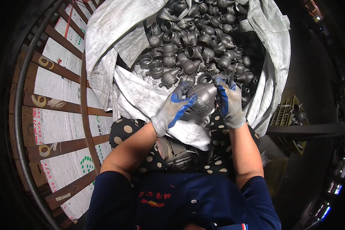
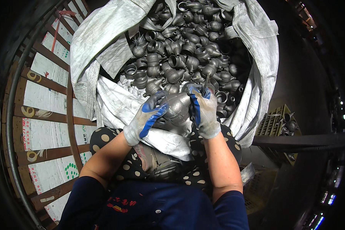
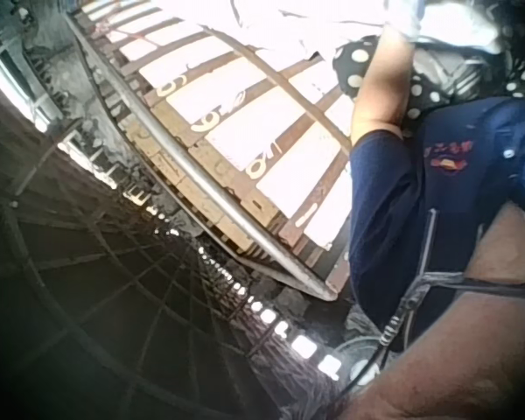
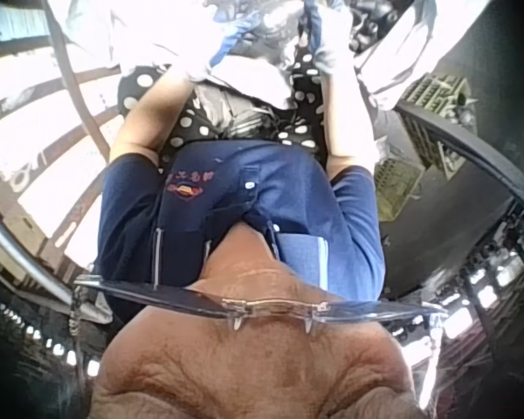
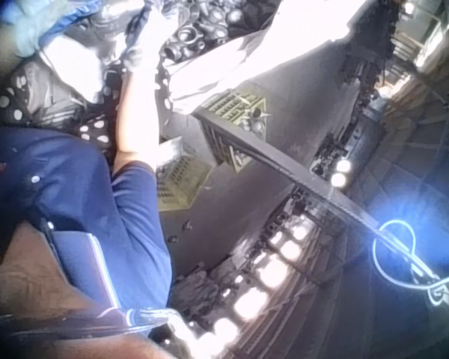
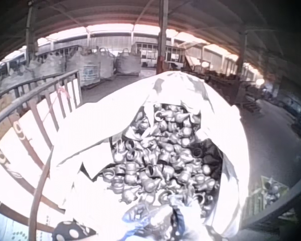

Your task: The person inspects and sorts cast metal parts by hand, taking them from a bulk bag and placing them into a plastic crate.

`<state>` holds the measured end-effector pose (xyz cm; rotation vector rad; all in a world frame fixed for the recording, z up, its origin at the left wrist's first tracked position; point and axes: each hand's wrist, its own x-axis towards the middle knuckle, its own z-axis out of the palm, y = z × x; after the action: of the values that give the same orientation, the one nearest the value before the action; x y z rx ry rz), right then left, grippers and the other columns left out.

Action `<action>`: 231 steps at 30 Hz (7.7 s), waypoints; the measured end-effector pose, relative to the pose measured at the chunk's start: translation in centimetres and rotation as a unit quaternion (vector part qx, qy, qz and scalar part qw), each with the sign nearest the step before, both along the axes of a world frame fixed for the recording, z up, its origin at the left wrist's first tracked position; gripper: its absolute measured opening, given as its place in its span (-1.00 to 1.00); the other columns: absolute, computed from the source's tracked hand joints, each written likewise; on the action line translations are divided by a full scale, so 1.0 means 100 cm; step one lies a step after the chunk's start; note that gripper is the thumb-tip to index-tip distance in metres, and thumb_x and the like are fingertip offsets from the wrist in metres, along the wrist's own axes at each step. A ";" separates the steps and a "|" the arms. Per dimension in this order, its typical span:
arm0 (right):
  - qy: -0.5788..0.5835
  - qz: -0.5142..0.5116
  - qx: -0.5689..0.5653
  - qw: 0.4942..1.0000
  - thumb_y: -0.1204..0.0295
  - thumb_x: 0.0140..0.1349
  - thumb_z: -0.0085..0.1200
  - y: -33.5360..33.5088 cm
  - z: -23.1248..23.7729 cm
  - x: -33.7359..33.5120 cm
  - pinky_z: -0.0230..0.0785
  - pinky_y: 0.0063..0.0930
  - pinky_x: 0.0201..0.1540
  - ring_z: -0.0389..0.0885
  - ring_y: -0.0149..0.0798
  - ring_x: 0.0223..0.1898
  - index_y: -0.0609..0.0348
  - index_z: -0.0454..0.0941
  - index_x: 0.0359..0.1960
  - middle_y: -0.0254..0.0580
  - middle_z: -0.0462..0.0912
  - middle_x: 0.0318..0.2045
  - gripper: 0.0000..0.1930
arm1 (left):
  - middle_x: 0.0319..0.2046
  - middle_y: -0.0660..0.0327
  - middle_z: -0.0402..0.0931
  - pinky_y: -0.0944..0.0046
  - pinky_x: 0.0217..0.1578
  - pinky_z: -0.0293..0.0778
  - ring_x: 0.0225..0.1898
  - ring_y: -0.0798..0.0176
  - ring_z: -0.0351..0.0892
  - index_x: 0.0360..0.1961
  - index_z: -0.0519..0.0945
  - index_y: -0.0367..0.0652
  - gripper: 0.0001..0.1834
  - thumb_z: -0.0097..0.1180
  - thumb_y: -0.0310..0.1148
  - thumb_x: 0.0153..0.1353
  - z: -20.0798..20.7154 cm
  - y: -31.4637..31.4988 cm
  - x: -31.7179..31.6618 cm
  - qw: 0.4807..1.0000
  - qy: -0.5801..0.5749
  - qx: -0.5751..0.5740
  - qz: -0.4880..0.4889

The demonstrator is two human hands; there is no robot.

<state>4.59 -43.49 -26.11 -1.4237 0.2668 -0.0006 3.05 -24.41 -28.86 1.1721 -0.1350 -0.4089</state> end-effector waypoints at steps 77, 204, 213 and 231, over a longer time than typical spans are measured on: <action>0.006 0.133 0.102 0.986 0.33 0.36 -0.13 0.001 0.053 -0.026 0.06 -0.79 -0.67 0.24 -0.65 -0.70 0.32 0.29 0.19 -0.20 0.62 -0.41 -0.57 | -0.26 0.27 0.60 0.44 -0.33 0.46 -0.33 0.40 0.57 -0.11 0.57 -0.22 -0.76 0.13 -0.39 0.21 -0.011 0.091 0.168 0.976 -0.101 0.109 0.160; 0.090 0.167 0.185 0.964 0.62 0.07 0.11 0.019 -0.025 -0.009 0.19 -0.82 -0.56 0.36 -0.67 -0.58 0.25 0.45 0.02 -0.46 0.52 -0.48 -0.59 | -0.20 0.17 0.55 0.40 -0.12 0.45 -0.19 0.33 0.54 -0.09 0.55 -0.30 -0.76 0.02 -0.45 0.24 0.021 0.042 0.055 0.964 -0.099 -0.054 0.241; 0.132 0.180 0.264 0.938 0.63 0.12 0.00 0.012 -0.035 -0.006 0.15 -0.75 -0.72 0.33 -0.56 -0.69 0.21 0.34 0.08 -0.30 0.50 -0.49 -0.57 | -0.17 0.10 0.54 0.35 -0.04 0.42 -0.09 0.28 0.53 -0.02 0.50 -0.34 -0.72 -0.01 -0.47 0.26 0.046 0.043 0.046 0.968 -0.155 -0.027 0.194; 0.142 0.191 0.379 0.894 0.29 0.35 -0.13 0.005 -0.030 -0.005 0.08 -0.72 -0.76 0.23 -0.55 -0.69 0.09 0.38 -0.18 -0.08 0.55 -0.34 -0.83 | -0.20 0.34 0.56 0.68 -0.51 0.29 -0.49 0.67 0.37 0.07 0.45 -0.18 -0.63 0.09 -0.40 0.23 0.046 0.052 0.049 0.985 -0.124 -0.017 0.120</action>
<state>4.08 -42.95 -29.09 -0.6662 0.1891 0.5829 7.92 -19.25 -24.22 1.1869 -0.2143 -0.0468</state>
